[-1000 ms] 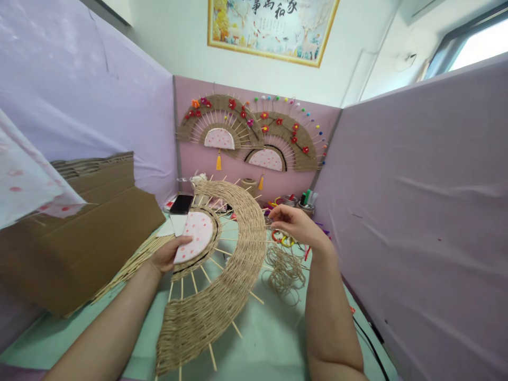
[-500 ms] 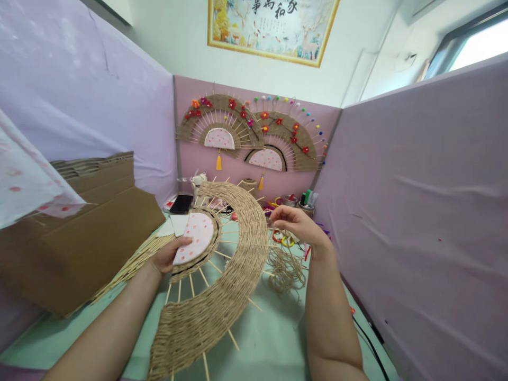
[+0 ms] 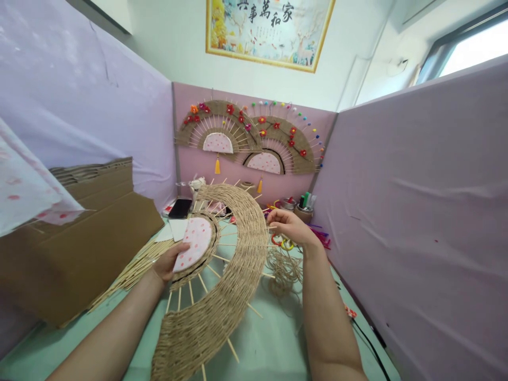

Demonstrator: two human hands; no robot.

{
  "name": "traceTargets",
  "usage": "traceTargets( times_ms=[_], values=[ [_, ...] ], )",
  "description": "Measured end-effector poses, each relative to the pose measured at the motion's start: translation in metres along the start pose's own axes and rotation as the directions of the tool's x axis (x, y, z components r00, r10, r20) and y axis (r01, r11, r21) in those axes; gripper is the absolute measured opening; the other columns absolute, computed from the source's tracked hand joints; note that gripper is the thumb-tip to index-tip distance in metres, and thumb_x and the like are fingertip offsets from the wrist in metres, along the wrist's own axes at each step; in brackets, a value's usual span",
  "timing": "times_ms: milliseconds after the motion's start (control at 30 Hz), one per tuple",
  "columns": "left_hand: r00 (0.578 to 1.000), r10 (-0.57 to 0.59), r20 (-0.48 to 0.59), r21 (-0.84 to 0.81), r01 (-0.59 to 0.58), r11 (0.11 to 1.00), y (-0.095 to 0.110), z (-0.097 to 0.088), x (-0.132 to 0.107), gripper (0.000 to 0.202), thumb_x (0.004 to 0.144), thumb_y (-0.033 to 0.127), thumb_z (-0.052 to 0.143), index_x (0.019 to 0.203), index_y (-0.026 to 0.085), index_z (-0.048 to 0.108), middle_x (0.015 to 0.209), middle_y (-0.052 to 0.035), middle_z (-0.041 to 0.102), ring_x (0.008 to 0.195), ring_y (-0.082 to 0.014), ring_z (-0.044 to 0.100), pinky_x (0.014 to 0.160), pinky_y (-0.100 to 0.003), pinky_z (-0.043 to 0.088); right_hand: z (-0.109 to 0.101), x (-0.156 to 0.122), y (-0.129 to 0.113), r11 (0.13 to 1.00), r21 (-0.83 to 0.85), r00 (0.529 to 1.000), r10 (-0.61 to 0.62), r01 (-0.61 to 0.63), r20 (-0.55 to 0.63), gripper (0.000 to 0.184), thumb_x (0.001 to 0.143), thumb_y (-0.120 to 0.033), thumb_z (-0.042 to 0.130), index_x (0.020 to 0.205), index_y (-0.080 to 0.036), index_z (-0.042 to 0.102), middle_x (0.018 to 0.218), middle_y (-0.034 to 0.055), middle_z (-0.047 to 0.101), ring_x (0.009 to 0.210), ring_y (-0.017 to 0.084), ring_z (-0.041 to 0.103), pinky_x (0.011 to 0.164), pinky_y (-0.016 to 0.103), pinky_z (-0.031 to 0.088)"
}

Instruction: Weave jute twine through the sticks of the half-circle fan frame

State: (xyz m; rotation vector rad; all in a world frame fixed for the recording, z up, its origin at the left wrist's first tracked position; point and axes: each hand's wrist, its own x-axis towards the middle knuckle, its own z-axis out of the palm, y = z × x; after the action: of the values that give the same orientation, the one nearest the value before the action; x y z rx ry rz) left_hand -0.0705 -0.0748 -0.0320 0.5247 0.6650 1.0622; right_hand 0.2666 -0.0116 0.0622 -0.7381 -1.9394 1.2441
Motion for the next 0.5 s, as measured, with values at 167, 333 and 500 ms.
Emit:
traceTargets(
  times_ms=[167,333,500],
  values=[
    [0.999,0.011,-0.032,-0.052,-0.012,0.999,-0.002,-0.006,0.004,0.056,0.081,0.012,0.042,0.135,0.002,0.034,0.071,-0.0129,0.072,0.06,-0.0246,0.068,0.06,-0.035,0.056,-0.002,0.002,0.011,1.0,-0.019,0.99,-0.004,0.006,0.143,0.028,0.07,-0.04,0.064,0.08,-0.015,0.056,0.064,-0.0033,0.05,0.056,0.007,0.044,0.054,0.021,0.036],
    [0.989,0.1,-0.113,-0.113,-0.112,0.987,0.0,-0.015,0.005,0.051,0.084,0.021,0.037,0.131,0.001,0.037,0.064,-0.0131,0.07,0.054,-0.0243,0.067,0.052,-0.033,0.055,-0.01,0.005,0.032,0.967,-0.228,0.97,0.16,-0.117,0.182,0.036,0.074,-0.048,0.057,0.087,-0.015,0.059,0.061,-0.0037,0.051,0.052,0.008,0.044,0.05,0.02,0.035],
    [0.986,0.156,-0.062,-0.129,-0.163,0.978,0.005,-0.021,0.003,0.046,0.08,0.028,0.044,0.123,0.01,0.047,0.065,-0.0094,0.07,0.059,-0.0237,0.068,0.053,-0.031,0.055,-0.027,0.017,0.047,0.858,-0.475,0.978,0.135,-0.194,-0.157,0.043,0.083,-0.05,0.041,0.07,-0.013,0.058,0.062,0.001,0.056,0.055,0.01,0.047,0.052,0.022,0.037]
  ],
)
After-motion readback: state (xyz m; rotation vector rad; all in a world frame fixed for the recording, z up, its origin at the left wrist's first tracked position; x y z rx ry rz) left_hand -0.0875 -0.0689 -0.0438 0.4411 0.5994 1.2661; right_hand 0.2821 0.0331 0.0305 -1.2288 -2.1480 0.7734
